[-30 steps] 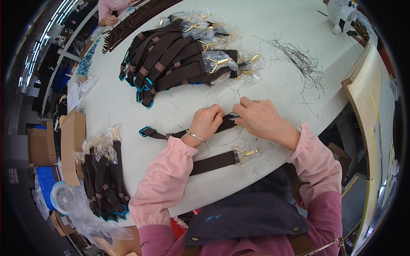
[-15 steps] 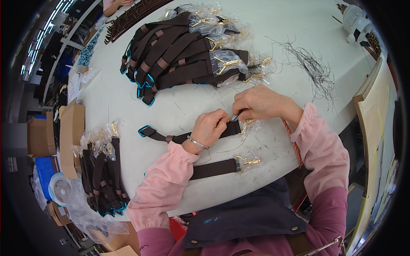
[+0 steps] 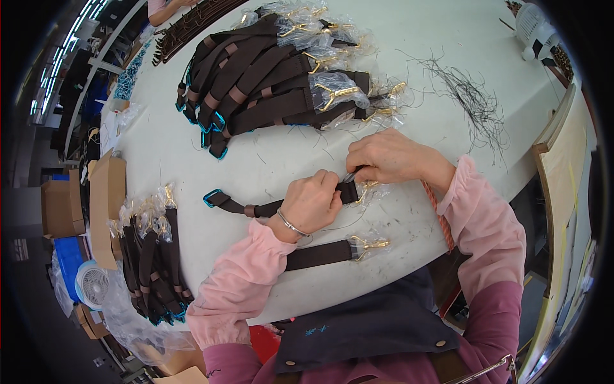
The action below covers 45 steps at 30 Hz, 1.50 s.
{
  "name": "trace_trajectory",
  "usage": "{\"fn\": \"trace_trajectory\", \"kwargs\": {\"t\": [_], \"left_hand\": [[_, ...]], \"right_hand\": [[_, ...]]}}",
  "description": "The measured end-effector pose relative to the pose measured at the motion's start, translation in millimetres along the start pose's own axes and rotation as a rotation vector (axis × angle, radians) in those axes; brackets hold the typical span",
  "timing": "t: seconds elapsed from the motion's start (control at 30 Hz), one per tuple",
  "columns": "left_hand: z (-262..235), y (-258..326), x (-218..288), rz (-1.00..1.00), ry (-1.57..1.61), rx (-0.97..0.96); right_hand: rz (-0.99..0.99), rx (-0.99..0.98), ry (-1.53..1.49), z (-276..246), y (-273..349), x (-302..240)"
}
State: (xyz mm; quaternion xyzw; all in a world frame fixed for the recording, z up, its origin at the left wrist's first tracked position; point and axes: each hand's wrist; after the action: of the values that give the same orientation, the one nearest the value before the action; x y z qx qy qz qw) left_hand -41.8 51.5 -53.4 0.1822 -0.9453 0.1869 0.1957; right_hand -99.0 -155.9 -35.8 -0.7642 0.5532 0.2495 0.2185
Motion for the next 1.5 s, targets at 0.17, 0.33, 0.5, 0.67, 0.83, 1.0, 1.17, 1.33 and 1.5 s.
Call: {"fn": "trace_trajectory", "kwargs": {"t": [0.17,0.33,0.5,0.67,0.83,1.0,1.17,1.33,1.5], "left_hand": [[10.5,6.2,-3.3,0.058,-0.13,0.024],[10.0,2.7,-8.6,0.029,0.036,0.075],[7.0,-0.4,-8.4,-0.011,0.131,0.068],[6.9,-0.1,-8.6,-0.032,0.135,0.066],[9.3,1.0,-11.4,-0.05,0.147,0.066],[7.7,-3.6,-10.1,-0.111,0.19,0.09],[7.4,1.2,-13.7,-0.193,0.235,0.184],[-14.8,-18.8,2.1,-0.551,0.46,-0.176],[-3.9,-15.0,10.6,0.077,0.05,-0.198]], "right_hand": [[-0.004,-0.005,-0.004,-1.2,-1.0,-1.4],[0.001,-0.015,-0.006,0.6,-2.9,-2.9],[0.012,-0.018,0.0,0.8,-3.0,-4.0],[0.007,-0.034,0.033,-0.4,-4.5,-7.4],[-0.021,0.012,0.046,4.4,-2.8,-6.2],[-0.073,0.259,0.2,9.6,11.6,-12.2],[-0.06,0.417,0.349,19.4,54.9,-51.9],[0.03,0.541,0.36,27.0,61.8,-24.0],[0.087,0.52,0.27,22.1,58.3,-18.3]]}}
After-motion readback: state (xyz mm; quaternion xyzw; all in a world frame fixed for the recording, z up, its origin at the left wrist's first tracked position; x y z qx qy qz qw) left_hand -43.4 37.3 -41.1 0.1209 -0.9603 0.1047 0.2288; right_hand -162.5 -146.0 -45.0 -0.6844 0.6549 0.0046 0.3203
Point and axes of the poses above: each hand's wrist, its own y-axis away from the middle knuckle, its own z-axis out of the palm, x = y × z, and after that the axes turned 11 degrees about x, right-handed
